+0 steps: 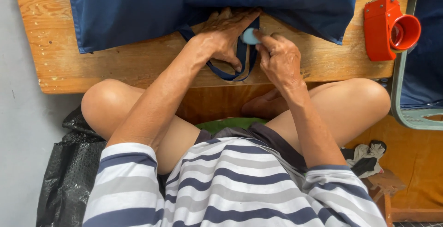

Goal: A person sitting on the floor uses a small blue brush to clean or prepare the surface of a blue fabric tote bag on a wooden bench.

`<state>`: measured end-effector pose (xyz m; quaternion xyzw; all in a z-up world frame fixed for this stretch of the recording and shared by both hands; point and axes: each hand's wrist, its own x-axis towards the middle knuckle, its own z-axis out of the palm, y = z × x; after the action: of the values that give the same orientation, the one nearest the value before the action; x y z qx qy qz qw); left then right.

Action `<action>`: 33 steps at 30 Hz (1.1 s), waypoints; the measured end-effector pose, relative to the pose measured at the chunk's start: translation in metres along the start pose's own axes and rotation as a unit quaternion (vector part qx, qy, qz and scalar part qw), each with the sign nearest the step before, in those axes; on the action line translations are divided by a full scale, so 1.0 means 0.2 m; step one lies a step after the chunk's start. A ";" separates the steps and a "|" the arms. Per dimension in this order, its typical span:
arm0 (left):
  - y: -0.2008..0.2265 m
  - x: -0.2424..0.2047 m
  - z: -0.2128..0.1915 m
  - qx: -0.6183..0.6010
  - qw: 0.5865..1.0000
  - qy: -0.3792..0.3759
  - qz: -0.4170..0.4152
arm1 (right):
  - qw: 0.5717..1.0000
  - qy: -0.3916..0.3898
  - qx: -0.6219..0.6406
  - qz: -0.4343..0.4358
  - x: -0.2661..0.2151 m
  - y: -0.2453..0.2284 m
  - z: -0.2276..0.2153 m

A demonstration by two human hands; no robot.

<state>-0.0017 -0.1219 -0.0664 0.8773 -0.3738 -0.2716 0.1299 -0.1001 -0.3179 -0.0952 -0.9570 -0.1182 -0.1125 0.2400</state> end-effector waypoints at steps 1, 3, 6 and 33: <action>0.01 0.00 0.01 -0.003 1.000 0.000 -0.002 | 1.000 -0.004 0.000 -0.001 -0.01 -0.02 -0.02; 0.02 -0.01 -0.01 -0.003 1.000 -0.005 -0.016 | 0.997 -0.051 0.059 0.000 0.01 -0.07 -0.06; 0.01 0.00 0.02 0.040 0.999 0.012 -0.007 | 0.984 -0.106 0.142 0.004 -0.10 -0.09 -0.06; 0.03 -0.08 0.04 -0.012 0.998 0.061 -0.023 | 0.997 -0.058 -0.033 0.050 0.00 -0.20 -0.18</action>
<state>-0.0187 -0.1154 -0.0643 0.8990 -0.3412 -0.2253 0.1567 -0.1174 -0.3004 -0.0466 -0.9740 -0.0805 -0.0487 0.2059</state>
